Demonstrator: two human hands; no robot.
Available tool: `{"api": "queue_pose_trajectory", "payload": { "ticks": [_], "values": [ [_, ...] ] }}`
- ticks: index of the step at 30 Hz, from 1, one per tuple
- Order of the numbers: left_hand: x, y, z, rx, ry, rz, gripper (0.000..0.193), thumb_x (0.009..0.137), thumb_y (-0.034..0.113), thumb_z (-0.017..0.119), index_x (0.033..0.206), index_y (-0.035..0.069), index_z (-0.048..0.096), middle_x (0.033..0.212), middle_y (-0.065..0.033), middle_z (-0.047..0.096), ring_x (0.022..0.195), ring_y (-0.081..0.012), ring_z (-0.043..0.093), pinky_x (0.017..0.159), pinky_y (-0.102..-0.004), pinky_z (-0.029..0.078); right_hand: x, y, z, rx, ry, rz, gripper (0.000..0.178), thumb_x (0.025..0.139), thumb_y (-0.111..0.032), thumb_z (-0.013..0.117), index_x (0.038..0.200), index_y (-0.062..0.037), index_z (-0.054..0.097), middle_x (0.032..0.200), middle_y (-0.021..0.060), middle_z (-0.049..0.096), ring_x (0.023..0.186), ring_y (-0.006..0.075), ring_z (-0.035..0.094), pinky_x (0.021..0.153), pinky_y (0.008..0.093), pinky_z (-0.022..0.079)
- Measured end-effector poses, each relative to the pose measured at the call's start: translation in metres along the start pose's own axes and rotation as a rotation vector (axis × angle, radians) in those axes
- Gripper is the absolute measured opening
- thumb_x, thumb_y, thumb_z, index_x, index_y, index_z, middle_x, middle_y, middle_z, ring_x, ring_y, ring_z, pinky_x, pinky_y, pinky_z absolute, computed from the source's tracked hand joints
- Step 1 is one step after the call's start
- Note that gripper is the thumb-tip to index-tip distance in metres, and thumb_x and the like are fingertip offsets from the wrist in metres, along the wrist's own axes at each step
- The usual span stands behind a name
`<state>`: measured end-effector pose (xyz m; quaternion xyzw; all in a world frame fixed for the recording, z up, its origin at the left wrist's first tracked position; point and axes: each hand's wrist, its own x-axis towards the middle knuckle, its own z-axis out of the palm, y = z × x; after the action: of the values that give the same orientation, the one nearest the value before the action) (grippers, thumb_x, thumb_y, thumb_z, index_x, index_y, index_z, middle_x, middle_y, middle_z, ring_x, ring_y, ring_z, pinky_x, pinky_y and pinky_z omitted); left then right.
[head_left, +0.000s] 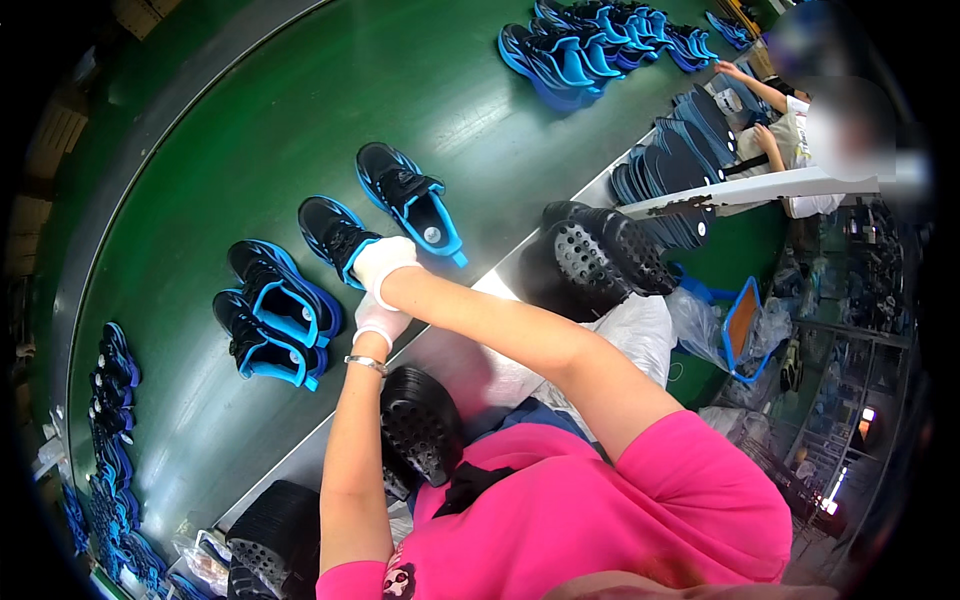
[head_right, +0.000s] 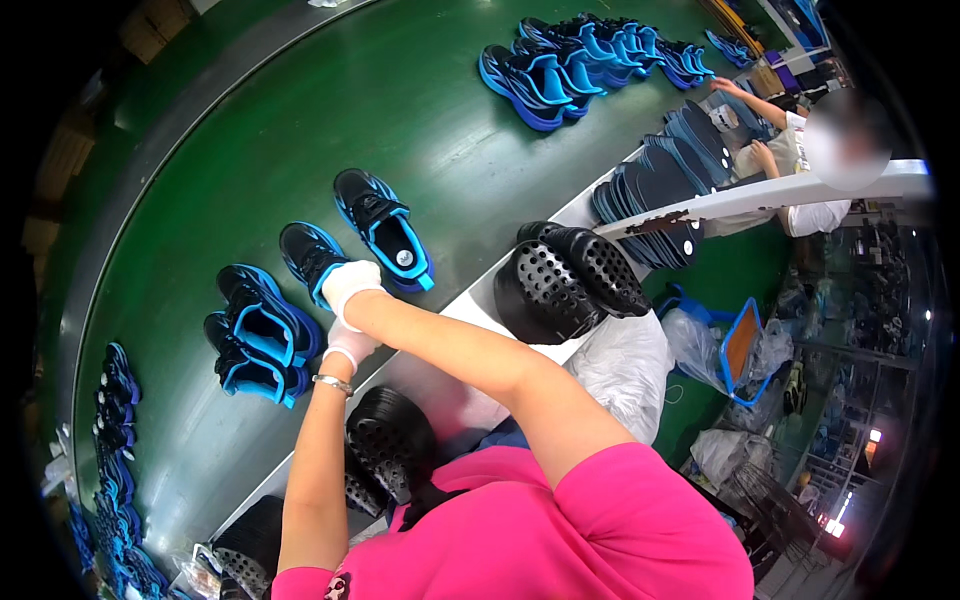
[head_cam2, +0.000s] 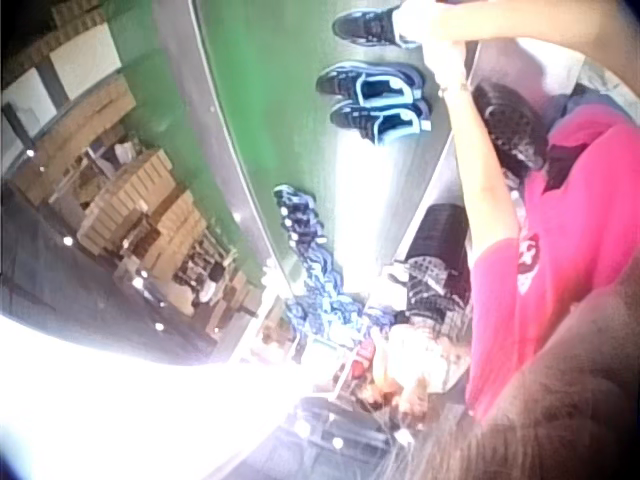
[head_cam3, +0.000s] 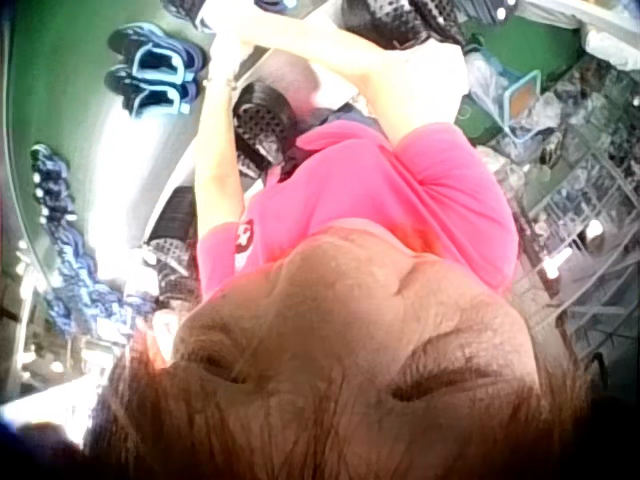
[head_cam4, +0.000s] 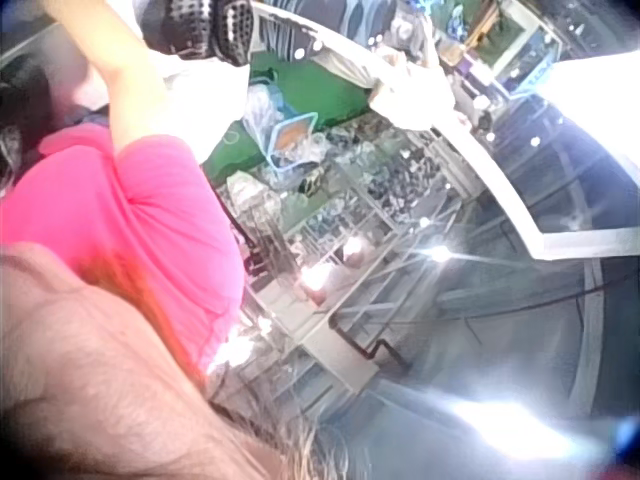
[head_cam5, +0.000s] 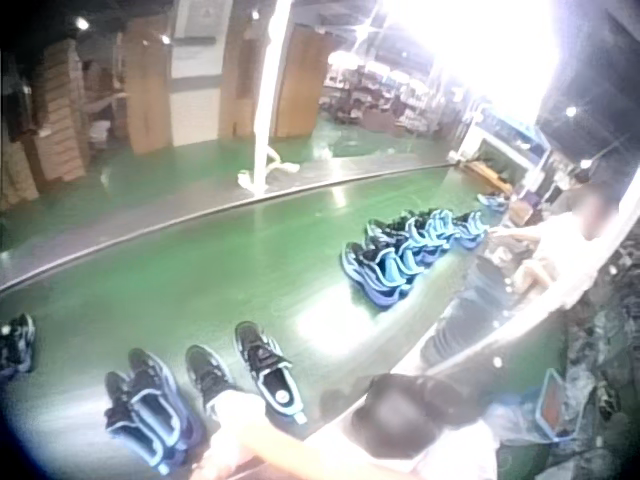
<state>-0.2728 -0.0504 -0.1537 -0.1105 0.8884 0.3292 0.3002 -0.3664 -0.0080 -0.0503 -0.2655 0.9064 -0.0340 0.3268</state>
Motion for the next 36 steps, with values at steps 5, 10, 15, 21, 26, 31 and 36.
{"api": "queue_pose_trajectory", "payload": {
  "ticks": [5,10,15,21,26,31,36],
  "values": [
    [-0.015,0.027,-0.008,-0.046,0.102,-0.096,0.044,0.089,0.043,0.050,0.119,0.014,0.062,0.121,-0.0148,0.062,0.116,-0.0318,0.056,0.094,-0.0394,0.046,0.007,0.005,0.010,0.030,0.031,-0.003,0.020,0.084,-0.017,0.057,0.095,-0.0121,0.072,0.101,0.0119,0.070,0.096,0.0272,0.068,0.078,0.0362,0.053],
    [-0.009,0.015,0.005,-0.037,0.178,-0.062,0.042,0.087,0.042,0.052,0.115,0.013,0.064,0.118,-0.0150,0.063,0.111,-0.0330,0.059,0.090,-0.0399,0.048,0.005,0.001,0.009,0.117,0.012,0.062,0.019,0.084,-0.017,0.058,0.095,-0.0125,0.073,0.102,0.0108,0.070,0.097,0.0266,0.068,0.079,0.0358,0.053],
    [-0.029,0.049,-0.021,-0.011,0.201,-0.201,0.041,0.086,0.039,0.056,0.114,0.011,0.065,0.116,-0.0147,0.064,0.107,-0.0322,0.060,0.087,-0.0385,0.050,-0.003,0.022,0.007,0.113,0.093,-0.091,0.023,0.085,-0.020,0.055,0.097,-0.0097,0.071,0.100,0.0139,0.069,0.096,0.0291,0.067,0.080,0.0381,0.053],
    [-0.070,0.003,-0.023,0.144,0.547,-0.106,0.042,0.078,0.044,0.069,0.097,0.007,0.065,0.096,-0.0154,0.066,0.090,-0.0341,0.063,0.076,-0.0420,0.051,-0.078,0.085,-0.016,0.226,0.521,-0.033,0.023,0.085,-0.026,0.049,0.086,-0.0104,0.066,0.079,0.0145,0.067,0.077,0.0336,0.066,0.073,0.0450,0.051],
    [-0.096,-0.031,-0.044,0.167,0.582,-0.209,0.039,0.079,0.045,0.069,0.090,0.007,0.063,0.092,-0.0156,0.067,0.089,-0.0352,0.062,0.074,-0.0421,0.049,-0.079,0.125,0.028,0.284,0.571,0.083,0.043,0.077,-0.033,0.066,0.117,-0.0184,0.059,0.124,0.0103,0.054,0.111,0.0365,0.055,0.088,0.0460,0.047],
    [-0.114,-0.029,-0.047,0.187,0.741,-0.114,0.052,0.079,0.031,0.070,0.125,0.010,0.056,0.120,-0.0144,0.058,0.104,-0.0338,0.058,0.085,-0.0391,0.049,-0.056,0.117,0.049,0.399,0.460,-0.153,0.025,0.089,-0.015,0.049,0.111,-0.0181,0.060,0.108,0.0197,0.061,0.099,0.0378,0.060,0.083,0.0431,0.049],
    [-0.189,0.017,-0.046,0.017,0.738,0.211,0.048,0.079,0.016,0.071,0.123,0.001,0.055,0.117,-0.0178,0.057,0.108,-0.0331,0.056,0.094,-0.0368,0.044,-0.067,0.091,0.075,0.405,0.510,-0.238,0.026,0.083,-0.010,0.054,0.107,-0.0192,0.059,0.103,0.0189,0.059,0.096,0.0388,0.059,0.081,0.0442,0.049]
  ]
}}
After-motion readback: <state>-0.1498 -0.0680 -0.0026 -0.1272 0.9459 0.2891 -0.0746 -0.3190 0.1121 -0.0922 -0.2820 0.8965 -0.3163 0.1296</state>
